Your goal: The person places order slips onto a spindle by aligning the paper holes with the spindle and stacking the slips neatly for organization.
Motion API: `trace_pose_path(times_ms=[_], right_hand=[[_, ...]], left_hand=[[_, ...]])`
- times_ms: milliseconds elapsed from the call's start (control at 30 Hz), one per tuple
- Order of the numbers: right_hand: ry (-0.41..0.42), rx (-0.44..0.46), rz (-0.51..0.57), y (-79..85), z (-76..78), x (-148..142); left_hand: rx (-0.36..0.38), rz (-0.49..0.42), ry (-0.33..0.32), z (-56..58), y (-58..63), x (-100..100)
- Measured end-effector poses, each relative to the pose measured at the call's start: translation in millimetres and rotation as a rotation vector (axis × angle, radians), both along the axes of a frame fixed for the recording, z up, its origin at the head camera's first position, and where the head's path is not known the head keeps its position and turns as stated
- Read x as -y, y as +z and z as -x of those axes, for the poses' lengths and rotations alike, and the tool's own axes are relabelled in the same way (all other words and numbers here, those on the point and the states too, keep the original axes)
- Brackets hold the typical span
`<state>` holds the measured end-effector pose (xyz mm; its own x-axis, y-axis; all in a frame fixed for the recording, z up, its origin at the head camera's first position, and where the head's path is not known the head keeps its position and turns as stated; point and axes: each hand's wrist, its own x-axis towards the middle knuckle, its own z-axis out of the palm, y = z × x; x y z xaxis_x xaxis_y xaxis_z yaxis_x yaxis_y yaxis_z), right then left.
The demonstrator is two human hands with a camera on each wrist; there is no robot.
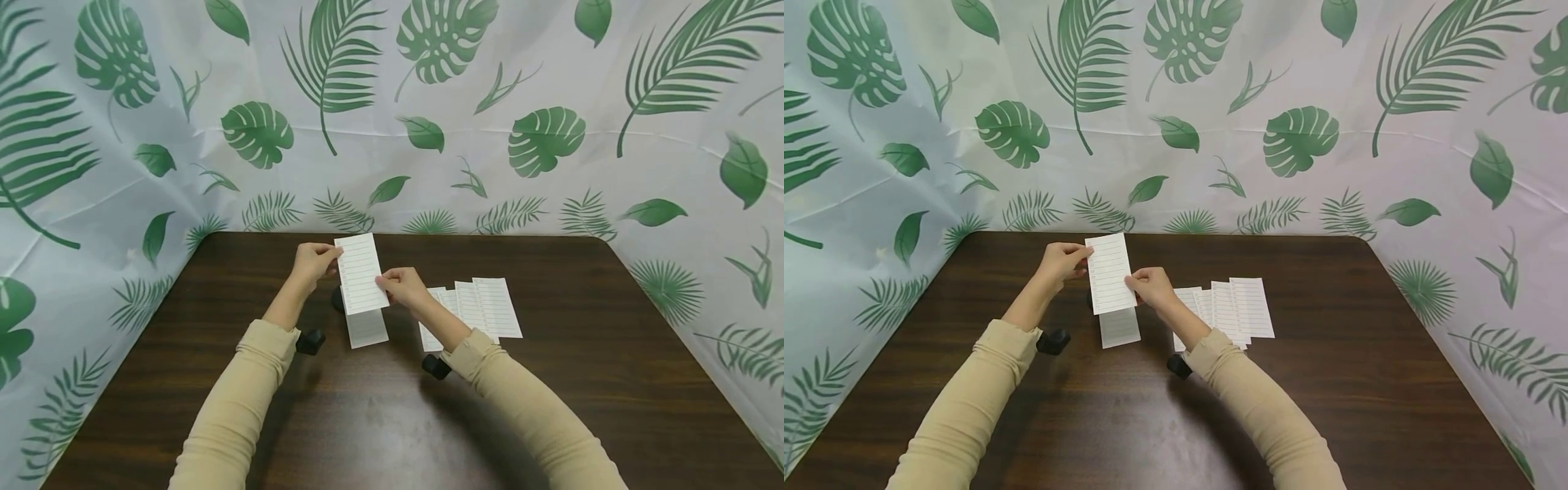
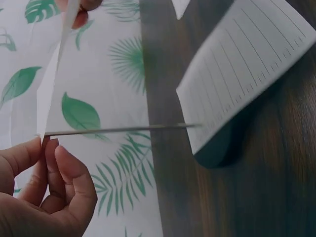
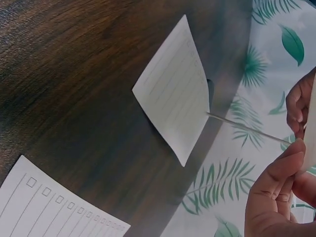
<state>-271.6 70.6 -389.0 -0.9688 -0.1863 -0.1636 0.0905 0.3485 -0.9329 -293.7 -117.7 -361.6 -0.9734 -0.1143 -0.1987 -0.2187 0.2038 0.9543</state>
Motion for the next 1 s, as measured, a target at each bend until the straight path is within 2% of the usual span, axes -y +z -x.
trace_pose_path(times_ms=[200,433,567,733,800,833,900,1000], right_hand=[[0.012,0.035,0.001,-4.4,2.1,-1],[0.022,0.083,-0.022,-17.9,5.3,-2],[0.03,0.076,-0.03,-32.3,8.3,-4],[0.121,0.083,0.042,-122.3,66.0,-19],[0.127,0.127,0.024,-151.6,87.7,-19],[0.136,0.139,0.018,-151.1,86.9,-19],[0.131,0.148,-0.031,-140.2,78.1,-18],[0.13,0.151,-0.099,-106.7,52.9,-13]], left_hand=[[-0.028,0.028,-0.036,1.2,-6.9,0],[-0.002,0.064,-0.034,0.5,-25.3,-1],[0.014,0.065,-0.032,0.1,-36.6,-1],[0.013,0.119,-0.028,-0.1,-48.2,0],[0.014,0.157,-0.019,0.0,-52.6,0],[0.013,0.174,-0.015,0.4,-54.5,0],[0.017,0.199,0.0,1.2,-58.4,0],[0.019,0.238,0.027,2.2,-63.2,-1]])
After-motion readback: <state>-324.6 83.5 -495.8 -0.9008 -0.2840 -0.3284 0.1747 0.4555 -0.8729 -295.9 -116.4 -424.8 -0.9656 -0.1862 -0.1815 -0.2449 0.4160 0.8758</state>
